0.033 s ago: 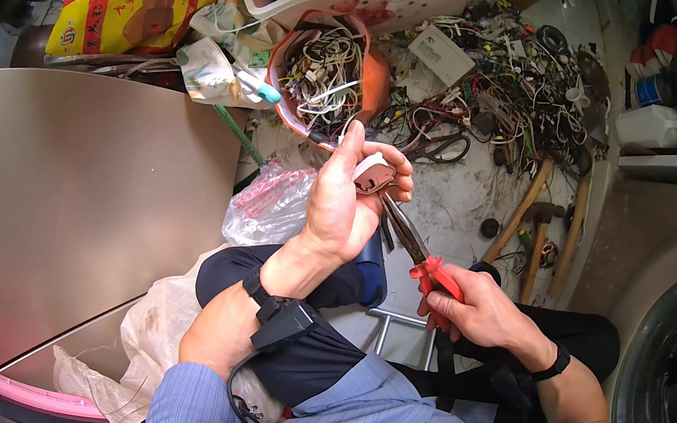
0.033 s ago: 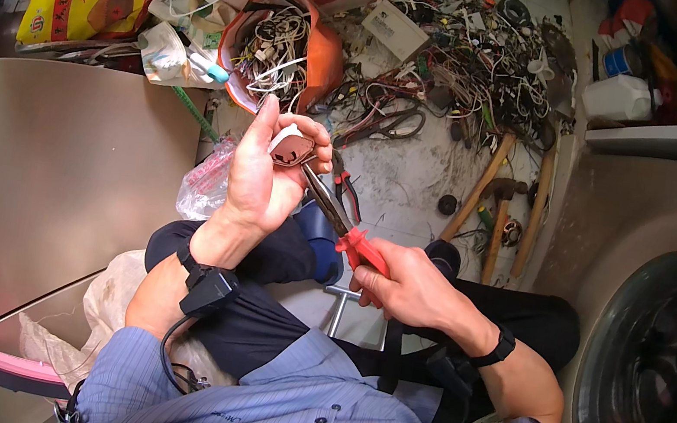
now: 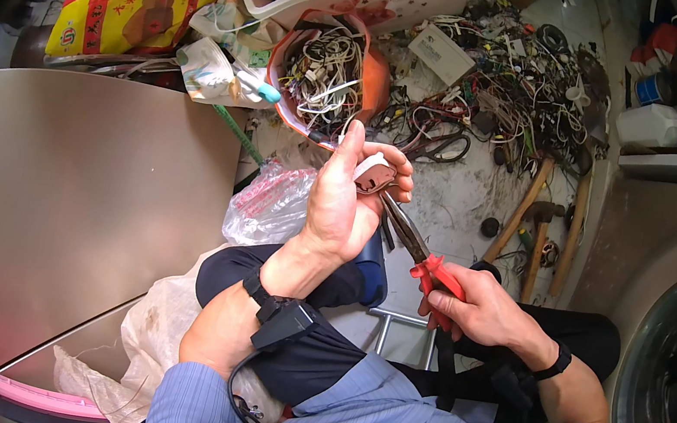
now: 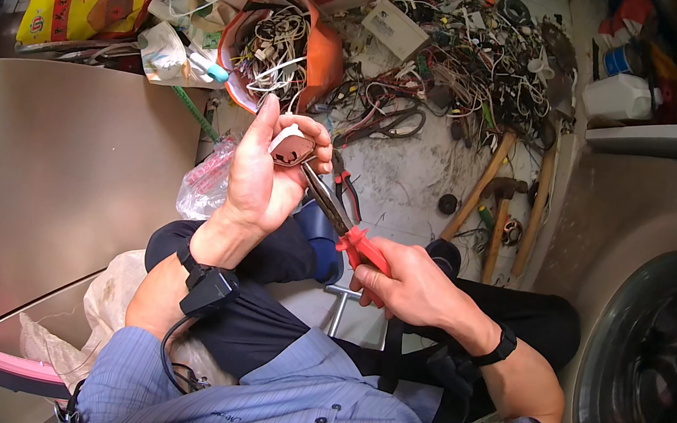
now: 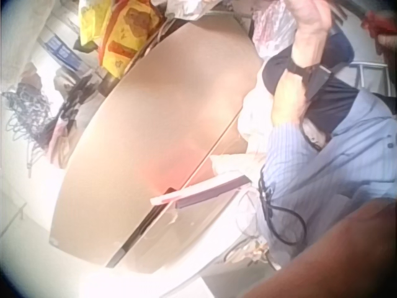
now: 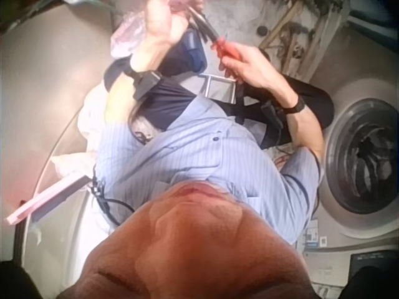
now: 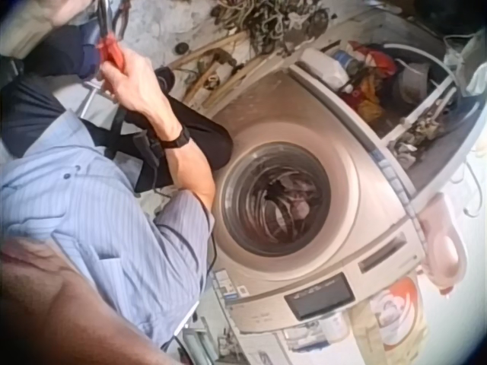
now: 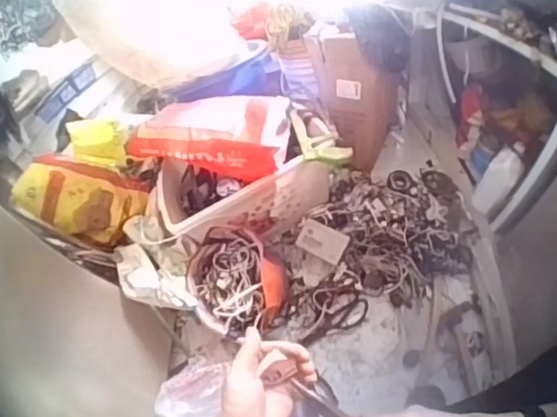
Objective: Manually strip and inspect components of a power adapter or electronic device using pliers and a hammer in a storage area.
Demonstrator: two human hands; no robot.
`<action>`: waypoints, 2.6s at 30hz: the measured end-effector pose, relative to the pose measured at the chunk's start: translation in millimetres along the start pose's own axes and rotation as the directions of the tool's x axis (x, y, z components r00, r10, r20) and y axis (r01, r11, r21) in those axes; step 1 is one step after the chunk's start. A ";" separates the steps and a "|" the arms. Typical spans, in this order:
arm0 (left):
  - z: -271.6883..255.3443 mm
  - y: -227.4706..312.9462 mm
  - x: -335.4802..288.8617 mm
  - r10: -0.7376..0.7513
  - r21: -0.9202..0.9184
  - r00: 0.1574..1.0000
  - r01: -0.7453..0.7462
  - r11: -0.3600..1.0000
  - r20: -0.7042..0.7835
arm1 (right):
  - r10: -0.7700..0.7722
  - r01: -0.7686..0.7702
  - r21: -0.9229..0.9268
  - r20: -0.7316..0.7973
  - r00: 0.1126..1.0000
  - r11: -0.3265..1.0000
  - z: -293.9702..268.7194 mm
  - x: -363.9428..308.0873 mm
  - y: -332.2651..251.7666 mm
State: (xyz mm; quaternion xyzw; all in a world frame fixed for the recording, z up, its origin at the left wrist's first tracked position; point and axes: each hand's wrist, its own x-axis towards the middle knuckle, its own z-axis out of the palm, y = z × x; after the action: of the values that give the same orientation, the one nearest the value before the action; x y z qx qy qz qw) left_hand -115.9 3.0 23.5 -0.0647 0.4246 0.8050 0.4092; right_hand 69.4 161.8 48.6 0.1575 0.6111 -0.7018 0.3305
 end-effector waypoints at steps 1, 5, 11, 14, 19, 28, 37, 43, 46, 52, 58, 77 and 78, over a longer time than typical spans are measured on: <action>-0.1 -1.1 0.1 -0.022 -0.017 1.000 0.022 1.000 -0.007 | 0.000 0.000 0.002 0.000 1.000 1.000 -0.6 -1.0 -0.9; 3.1 -2.3 -1.8 -0.088 -0.011 0.994 0.088 0.996 -0.057 | 0.051 -0.051 0.011 0.044 0.998 0.999 -6.1 -3.4 -4.7; 1.7 -6.9 -0.5 -0.094 0.091 0.995 0.095 0.991 -0.019 | 0.126 -0.136 0.111 0.095 0.987 0.984 -8.4 -6.0 -5.8; -2.8 -11.2 -0.9 -0.064 0.179 0.997 0.056 0.982 0.042 | 0.146 -0.160 0.092 0.147 0.978 0.983 -13.3 -5.2 -7.9; -1.0 -14.8 -0.2 -0.049 0.239 0.995 0.027 0.971 0.087 | 0.163 -0.193 0.145 0.198 0.967 0.970 -15.4 -7.8 -5.2; 1.4 -16.1 -1.0 -0.076 0.214 0.989 0.047 0.976 0.128 | 0.131 -0.158 0.153 0.175 0.976 0.975 -20.0 -14.3 -10.0; 4.5 -16.2 -3.0 -0.081 0.409 0.958 -0.041 0.912 0.275 | 0.146 -0.169 0.144 0.156 0.977 0.975 -27.2 -15.2 -7.7; 6.9 -13.9 -6.9 -0.077 0.600 0.945 -0.138 0.788 0.318 | 0.204 -0.241 0.261 0.162 0.965 0.935 -27.2 -11.8 -7.6; 9.2 -9.5 -6.4 -0.058 0.604 0.931 -0.186 0.775 0.360 | 0.160 -0.202 0.361 0.143 0.977 0.910 -21.4 -7.8 3.5; 4.3 -9.4 -0.6 -0.033 0.235 0.956 -0.038 0.971 0.291 | 0.004 -0.025 0.352 0.061 0.998 0.936 -2.0 5.4 22.3; -5.8 -8.8 4.6 -0.111 -0.252 0.975 0.158 0.955 0.192 | -0.017 0.016 0.333 0.002 1.000 0.943 11.3 13.9 26.6; -6.2 -2.9 -0.8 -0.059 -0.223 0.987 0.093 0.970 0.151 | -0.115 0.117 -0.006 -0.237 0.965 0.993 15.3 16.6 12.7; -5.9 -3.3 0.0 -0.065 -0.242 0.982 0.107 0.964 0.175 | -0.183 0.176 -0.051 -0.216 0.959 0.983 14.3 17.3 16.8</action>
State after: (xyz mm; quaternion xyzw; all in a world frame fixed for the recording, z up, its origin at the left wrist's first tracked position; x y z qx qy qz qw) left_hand -115.1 -0.4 17.7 -0.0672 0.2810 0.8362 0.4662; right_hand 70.4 142.8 28.1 0.1729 0.6665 -0.6976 0.1980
